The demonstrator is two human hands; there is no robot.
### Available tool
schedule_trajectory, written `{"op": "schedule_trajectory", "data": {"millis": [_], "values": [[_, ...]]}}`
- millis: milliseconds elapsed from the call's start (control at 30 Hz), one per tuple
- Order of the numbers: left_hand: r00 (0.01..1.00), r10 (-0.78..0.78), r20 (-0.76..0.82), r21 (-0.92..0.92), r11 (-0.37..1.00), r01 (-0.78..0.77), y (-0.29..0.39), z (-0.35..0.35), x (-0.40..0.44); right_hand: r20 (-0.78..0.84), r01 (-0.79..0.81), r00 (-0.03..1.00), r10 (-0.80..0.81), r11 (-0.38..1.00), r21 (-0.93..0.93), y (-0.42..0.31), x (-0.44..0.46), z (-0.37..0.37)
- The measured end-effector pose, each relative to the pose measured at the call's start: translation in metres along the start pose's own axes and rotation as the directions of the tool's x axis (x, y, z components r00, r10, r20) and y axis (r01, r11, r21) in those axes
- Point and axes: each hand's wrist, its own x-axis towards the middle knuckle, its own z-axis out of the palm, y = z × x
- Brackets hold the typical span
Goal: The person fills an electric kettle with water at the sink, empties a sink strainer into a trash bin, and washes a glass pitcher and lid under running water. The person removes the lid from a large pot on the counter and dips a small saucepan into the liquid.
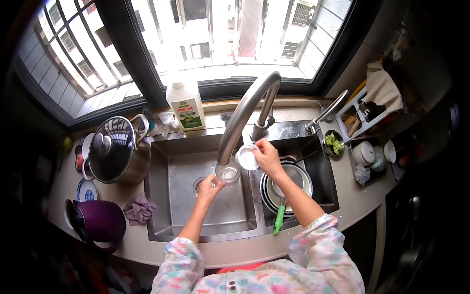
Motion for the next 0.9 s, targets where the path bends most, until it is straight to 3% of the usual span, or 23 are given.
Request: {"op": "schedule_trajectory", "data": {"millis": [33, 133, 233, 267, 300, 367, 400, 433, 467, 500, 533, 567, 633, 700, 833, 900], "values": [[1.0, -0.008, 0.004, 0.022, 1.0, 0.008, -0.001, 0.002, -0.001, -0.019, -0.01, 1.0, 0.009, 0.999, -0.034, 0.002, -0.006, -0.009], [0.923, 0.208, -0.325, 0.135, 0.976, -0.172, 0.019, 0.001, -0.014, 0.05, -0.064, 0.996, 0.069, 0.993, -0.095, 0.015, -0.024, -0.02], [0.932, 0.057, -0.359, -0.064, 0.994, -0.086, 0.074, -0.013, -0.051, 0.129, 0.053, 0.99, -0.049, 0.998, -0.025, -0.001, -0.054, -0.008], [0.952, 0.001, -0.306, -0.143, 0.989, -0.047, 0.099, -0.011, -0.061, 0.18, 0.093, 0.98, -0.089, 0.996, -0.01, -0.021, -0.066, -0.003], [0.959, -0.159, -0.234, -0.415, 0.908, 0.05, 0.097, -0.001, -0.063, 0.238, 0.163, 0.958, -0.162, 0.986, 0.015, -0.031, -0.075, 0.005], [0.925, -0.379, 0.018, -0.822, 0.522, 0.23, 0.087, 0.016, -0.064, 0.268, 0.337, 0.9, -0.344, 0.939, 0.075, -0.037, -0.085, 0.021], [0.898, -0.421, 0.126, -0.808, 0.482, 0.339, 0.108, 0.006, -0.064, 0.29, 0.22, 0.927, -0.238, 0.971, 0.092, -0.034, -0.08, 0.019], [0.923, -0.385, 0.016, -0.791, 0.559, 0.247, 0.096, 0.004, -0.06, 0.179, -0.067, 0.984, 0.022, 0.966, 0.25, -0.003, -0.047, 0.011], [0.936, -0.341, -0.088, -0.764, 0.626, 0.157, 0.074, 0.003, -0.052, -0.145, 0.169, 0.977, -0.155, 0.982, 0.087, 0.003, -0.017, 0.0], [0.938, -0.29, -0.188, -0.723, 0.688, 0.068, 0.06, 0.001, -0.049, -0.267, -0.017, 0.963, 0.043, 0.995, 0.099, 0.018, 0.014, -0.007], [0.918, -0.357, -0.175, -0.791, 0.606, 0.085, 0.074, -0.01, -0.049, -0.425, 0.073, 0.901, -0.093, 0.995, -0.064, 0.023, 0.038, -0.016], [0.905, -0.382, -0.186, -0.801, 0.593, 0.086, 0.08, -0.017, -0.047, -0.451, 0.103, 0.882, -0.138, 0.99, -0.101, 0.048, 0.067, -0.015], [0.879, -0.432, -0.201, -0.82, 0.565, 0.09, 0.084, -0.025, -0.044, -0.157, 0.001, 0.987, -0.033, 0.979, -0.203, 0.027, 0.092, -0.032], [0.884, -0.393, -0.253, -0.795, 0.605, 0.042, 0.077, -0.028, -0.04, -0.083, -0.117, 0.993, 0.088, 0.875, -0.47, 0.018, 0.109, -0.04], [0.899, -0.355, -0.256, -0.796, 0.605, 0.013, 0.08, -0.027, -0.03, -0.237, -0.053, 0.971, -0.026, 0.945, -0.321, 0.052, 0.121, -0.035], [0.905, -0.366, -0.218, -0.837, 0.547, 0.019, 0.088, -0.023, -0.024, -0.24, -0.141, 0.966, 0.097, 0.975, -0.172, 0.064, 0.124, -0.037]]}}
